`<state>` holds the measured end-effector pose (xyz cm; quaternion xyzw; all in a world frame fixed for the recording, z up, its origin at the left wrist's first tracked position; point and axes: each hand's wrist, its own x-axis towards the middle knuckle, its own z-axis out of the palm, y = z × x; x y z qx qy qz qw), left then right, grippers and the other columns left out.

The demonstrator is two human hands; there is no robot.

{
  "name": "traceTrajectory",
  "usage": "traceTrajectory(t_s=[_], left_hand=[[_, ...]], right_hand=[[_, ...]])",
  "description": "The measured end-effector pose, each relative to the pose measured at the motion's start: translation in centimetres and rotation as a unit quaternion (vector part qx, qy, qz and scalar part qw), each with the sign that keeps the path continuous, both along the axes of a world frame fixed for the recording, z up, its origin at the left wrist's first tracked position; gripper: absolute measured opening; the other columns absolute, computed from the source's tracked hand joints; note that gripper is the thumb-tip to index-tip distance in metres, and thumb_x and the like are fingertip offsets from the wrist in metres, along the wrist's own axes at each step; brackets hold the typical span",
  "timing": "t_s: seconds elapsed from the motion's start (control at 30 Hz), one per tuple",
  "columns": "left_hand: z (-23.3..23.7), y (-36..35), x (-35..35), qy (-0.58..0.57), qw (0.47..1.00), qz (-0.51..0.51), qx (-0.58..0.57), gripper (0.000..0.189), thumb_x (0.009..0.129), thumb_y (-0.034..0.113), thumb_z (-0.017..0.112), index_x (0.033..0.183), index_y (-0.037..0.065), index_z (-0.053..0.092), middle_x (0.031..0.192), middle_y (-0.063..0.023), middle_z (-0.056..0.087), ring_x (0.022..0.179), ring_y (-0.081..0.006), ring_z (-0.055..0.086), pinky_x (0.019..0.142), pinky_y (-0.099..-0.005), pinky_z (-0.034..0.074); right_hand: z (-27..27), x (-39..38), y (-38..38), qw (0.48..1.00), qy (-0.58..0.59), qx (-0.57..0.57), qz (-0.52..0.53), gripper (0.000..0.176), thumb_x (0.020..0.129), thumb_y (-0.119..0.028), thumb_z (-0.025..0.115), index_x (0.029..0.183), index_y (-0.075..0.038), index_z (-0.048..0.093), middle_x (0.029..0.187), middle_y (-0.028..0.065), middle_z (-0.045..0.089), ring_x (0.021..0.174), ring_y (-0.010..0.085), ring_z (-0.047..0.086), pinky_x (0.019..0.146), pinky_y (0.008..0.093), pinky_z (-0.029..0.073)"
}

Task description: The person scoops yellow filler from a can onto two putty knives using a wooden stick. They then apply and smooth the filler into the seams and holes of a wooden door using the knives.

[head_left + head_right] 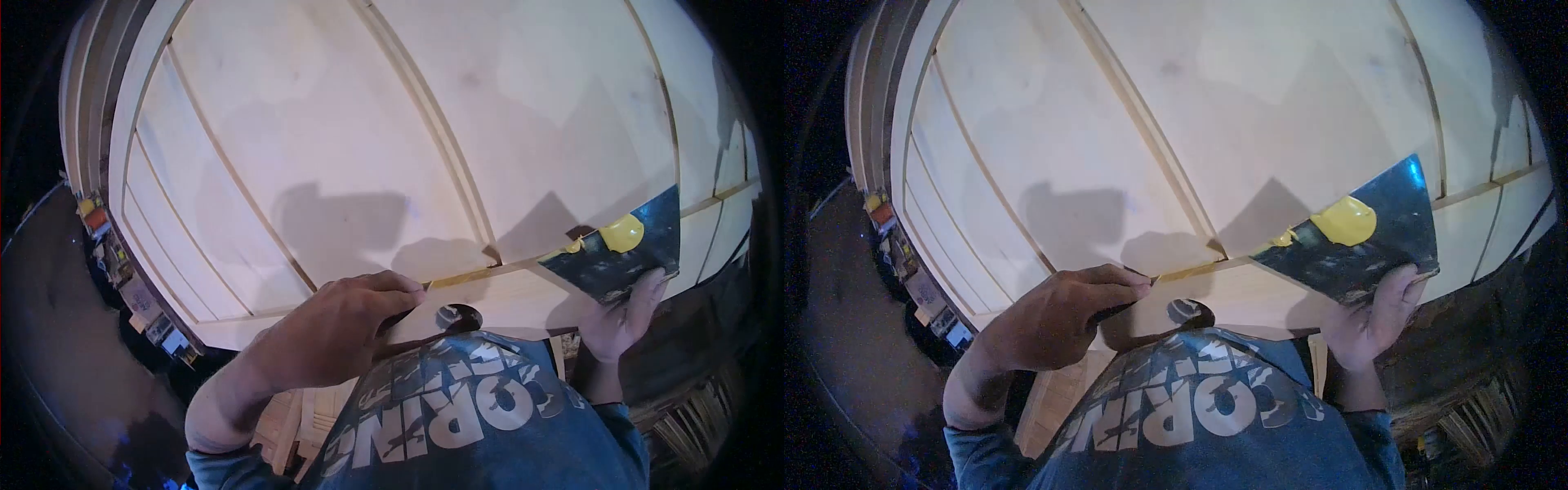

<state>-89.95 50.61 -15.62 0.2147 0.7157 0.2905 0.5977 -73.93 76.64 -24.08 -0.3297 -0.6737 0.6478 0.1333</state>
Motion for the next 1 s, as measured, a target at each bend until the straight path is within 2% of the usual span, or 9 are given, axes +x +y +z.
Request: traceTrajectory(t_s=[0.17,0.2,0.27,0.33,0.43,0.5,0.7,0.87,1.0], left_hand=[[0.9,-0.5,-2.6,-0.095,0.992,-0.071,-0.041,0.033,0.076,-0.004,0.059,0.109,-0.003,0.058,0.111,-0.0160,0.060,0.102,-0.0316,0.059,0.088,-0.0378,0.048],[1.7,-0.1,-2.7,-0.020,0.995,-0.093,-0.034,0.031,0.077,-0.003,0.058,0.108,-0.003,0.058,0.111,-0.0159,0.060,0.103,-0.0312,0.058,0.088,-0.0385,0.048],[3.4,0.4,-2.6,0.129,0.981,-0.143,-0.016,0.028,0.078,0.001,0.058,0.106,-0.002,0.058,0.110,-0.0157,0.059,0.107,-0.0305,0.056,0.088,-0.0397,0.048],[3.3,0.9,-2.0,0.235,0.950,-0.206,0.017,0.028,0.079,0.006,0.057,0.106,-0.002,0.058,0.106,-0.0151,0.059,0.109,-0.0299,0.055,0.091,-0.0409,0.046],[2.4,2.5,-0.8,0.330,0.892,-0.303,0.060,0.023,0.078,0.014,0.057,0.093,-0.002,0.063,0.096,-0.0124,0.057,0.100,-0.0246,0.054,0.087,-0.0360,0.045],[1.8,3.5,-0.8,0.322,0.863,-0.386,0.041,0.019,0.074,0.017,0.061,0.082,0.000,0.065,0.094,-0.0113,0.053,0.093,-0.0238,0.054,0.084,-0.0341,0.046],[2.4,3.3,-1.1,0.248,0.851,-0.464,0.011,0.013,0.074,0.016,0.060,0.070,0.004,0.063,0.089,-0.0079,0.055,0.090,-0.0207,0.052,0.077,-0.0295,0.043],[1.9,-0.2,-0.4,0.274,0.832,-0.482,0.007,0.012,0.076,0.015,0.061,0.078,0.007,0.070,0.092,-0.0047,0.059,0.095,-0.0188,0.054,0.074,-0.0275,0.041],[2.5,-2.2,-0.3,0.307,0.800,-0.515,-0.040,0.019,0.076,0.016,0.060,0.089,0.006,0.068,0.098,-0.0075,0.060,0.100,-0.0220,0.055,0.081,-0.0310,0.044]], right_hand=[[-0.3,0.4,-0.1,0.997,0.017,-0.061,-0.036,0.040,0.101,-0.027,0.030,0.129,0.001,0.034,0.125,0.0146,0.046,0.112,0.0213,0.050,0.095,0.0409,0.043],[-0.4,0.4,-0.1,0.994,0.039,-0.087,-0.048,0.040,0.101,-0.027,0.031,0.129,0.001,0.034,0.124,0.0146,0.046,0.111,0.0213,0.051,0.095,0.0409,0.043],[0.0,0.3,0.0,0.974,-0.016,0.210,0.086,0.040,0.101,-0.027,0.029,0.129,0.001,0.034,0.125,0.0146,0.045,0.111,0.0203,0.050,0.095,0.0390,0.043],[0.5,0.1,-0.4,0.967,-0.028,0.233,0.104,0.040,0.101,-0.026,0.028,0.129,0.001,0.033,0.126,0.0146,0.044,0.112,0.0194,0.049,0.095,0.0371,0.042],[0.4,-0.5,-0.9,0.999,0.035,-0.041,-0.005,0.040,0.101,-0.026,0.028,0.130,0.001,0.032,0.126,0.0146,0.042,0.113,0.0185,0.047,0.096,0.0347,0.041],[0.8,-1.2,-1.1,0.994,0.063,-0.089,-0.016,0.040,0.101,-0.025,0.028,0.131,0.001,0.032,0.126,0.0141,0.042,0.113,0.0183,0.047,0.096,0.0339,0.041],[0.6,-1.4,-1.2,0.982,0.094,-0.150,-0.067,0.038,0.101,-0.026,0.028,0.128,0.001,0.035,0.121,0.0117,0.049,0.110,0.0182,0.051,0.095,0.0343,0.042],[0.9,-1.9,-1.2,0.966,0.140,-0.212,-0.052,0.038,0.101,-0.026,0.029,0.127,0.000,0.035,0.121,0.0121,0.049,0.110,0.0179,0.051,0.094,0.0342,0.043],[1.3,-2.0,-1.3,0.984,0.073,-0.151,-0.056,0.037,0.101,-0.027,0.031,0.127,-0.001,0.037,0.120,0.0123,0.050,0.110,0.0188,0.052,0.093,0.0345,0.044]])
